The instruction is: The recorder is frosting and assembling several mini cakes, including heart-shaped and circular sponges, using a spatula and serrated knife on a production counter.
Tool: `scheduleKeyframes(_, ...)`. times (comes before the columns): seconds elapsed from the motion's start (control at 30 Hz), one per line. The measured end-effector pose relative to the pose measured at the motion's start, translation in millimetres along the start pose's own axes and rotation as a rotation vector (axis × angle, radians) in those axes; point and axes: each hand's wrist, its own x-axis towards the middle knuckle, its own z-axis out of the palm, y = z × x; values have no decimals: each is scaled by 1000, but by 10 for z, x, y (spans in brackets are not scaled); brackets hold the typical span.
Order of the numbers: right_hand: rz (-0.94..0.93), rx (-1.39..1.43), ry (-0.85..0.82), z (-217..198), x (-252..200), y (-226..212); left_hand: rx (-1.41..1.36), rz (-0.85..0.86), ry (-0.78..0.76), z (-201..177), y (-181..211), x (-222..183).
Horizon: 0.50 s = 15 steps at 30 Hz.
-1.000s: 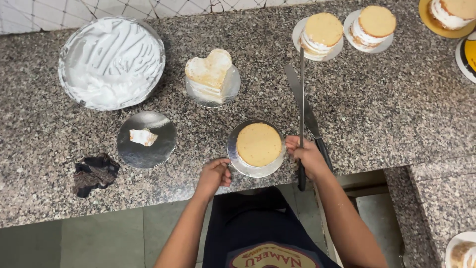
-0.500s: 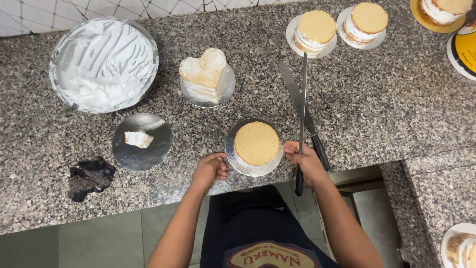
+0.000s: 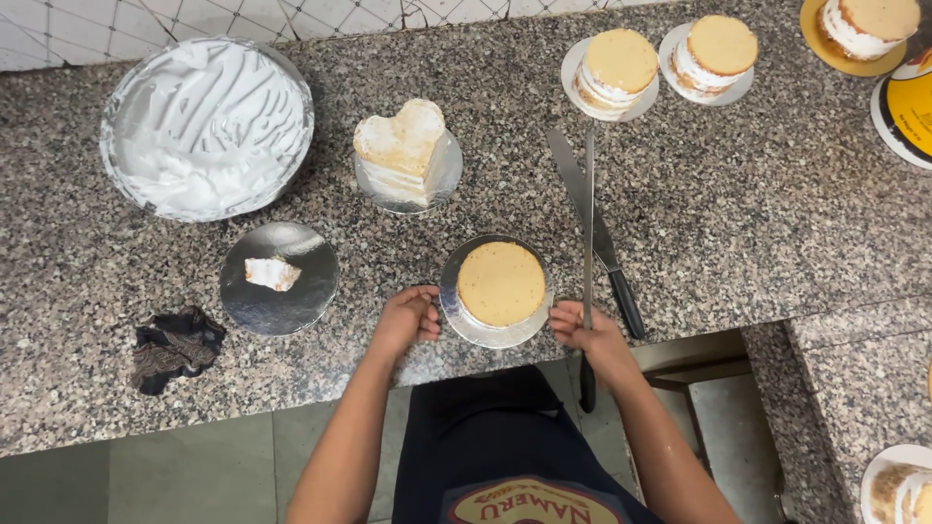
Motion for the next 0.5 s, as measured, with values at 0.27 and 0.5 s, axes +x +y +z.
scheduleKeyframes(0.27,33,-295,6,278,-932,-349,42,280,130,70,48,180)
scheduleKeyframes(0.5,185,-298,-11,441,-1130,-275,114,498,27,406,594,339)
